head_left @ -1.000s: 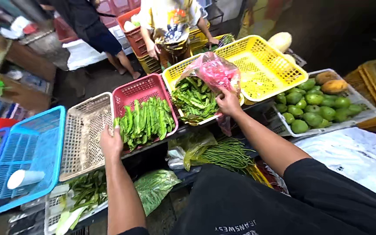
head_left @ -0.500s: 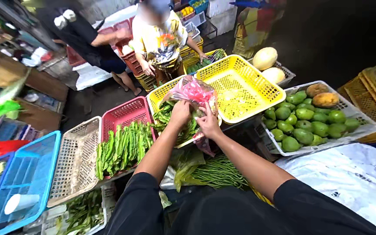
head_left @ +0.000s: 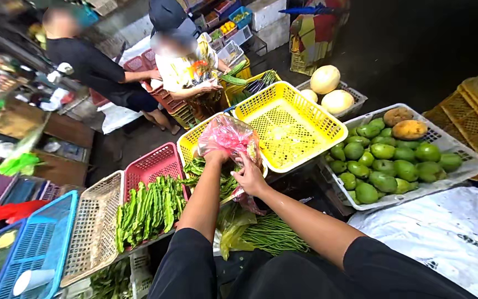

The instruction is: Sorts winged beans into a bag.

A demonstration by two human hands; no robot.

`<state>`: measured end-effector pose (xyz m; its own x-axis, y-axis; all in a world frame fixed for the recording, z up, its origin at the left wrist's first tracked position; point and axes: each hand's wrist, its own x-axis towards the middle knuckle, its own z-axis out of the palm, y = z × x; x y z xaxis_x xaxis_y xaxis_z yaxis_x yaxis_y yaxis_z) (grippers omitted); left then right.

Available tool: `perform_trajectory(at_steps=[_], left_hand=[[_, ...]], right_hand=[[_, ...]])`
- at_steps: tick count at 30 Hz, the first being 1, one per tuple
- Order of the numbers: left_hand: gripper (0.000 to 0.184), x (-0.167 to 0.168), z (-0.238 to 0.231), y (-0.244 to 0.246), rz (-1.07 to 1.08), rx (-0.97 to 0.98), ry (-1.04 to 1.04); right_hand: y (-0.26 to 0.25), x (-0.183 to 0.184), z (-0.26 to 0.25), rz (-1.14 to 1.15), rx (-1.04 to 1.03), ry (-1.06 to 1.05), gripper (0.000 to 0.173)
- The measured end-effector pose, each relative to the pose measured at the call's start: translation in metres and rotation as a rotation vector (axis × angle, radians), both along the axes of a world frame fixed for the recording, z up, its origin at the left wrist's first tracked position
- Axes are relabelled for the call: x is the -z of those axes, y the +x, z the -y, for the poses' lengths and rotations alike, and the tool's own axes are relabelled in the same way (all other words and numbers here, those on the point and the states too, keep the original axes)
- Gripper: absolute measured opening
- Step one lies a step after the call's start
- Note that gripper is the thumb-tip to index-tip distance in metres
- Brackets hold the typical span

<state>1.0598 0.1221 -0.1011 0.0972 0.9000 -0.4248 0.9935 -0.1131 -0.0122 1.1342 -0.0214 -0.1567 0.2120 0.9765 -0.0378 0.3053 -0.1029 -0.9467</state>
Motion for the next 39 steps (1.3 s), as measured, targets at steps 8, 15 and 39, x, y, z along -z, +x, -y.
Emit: perform_trajectory(at_steps=[8,15,39], left_hand=[[0.068,0.013,0.015,0.010,-0.027,-0.020,-0.055],[0.038,0.012,0.009,-0.071,0.081,0.271,0.100],[0.074,-0.097,0.074,-0.397,0.975,-0.308,0.348]], right_hand=[[-0.006,0.002,-0.001,0.071,0.053,0.028,0.072],[-0.014,0.014,0.004,0.107,0.151,0.091,0.081],[-0.040,-0.001,-0.007,0.223,0.306,-0.012,0.062]])
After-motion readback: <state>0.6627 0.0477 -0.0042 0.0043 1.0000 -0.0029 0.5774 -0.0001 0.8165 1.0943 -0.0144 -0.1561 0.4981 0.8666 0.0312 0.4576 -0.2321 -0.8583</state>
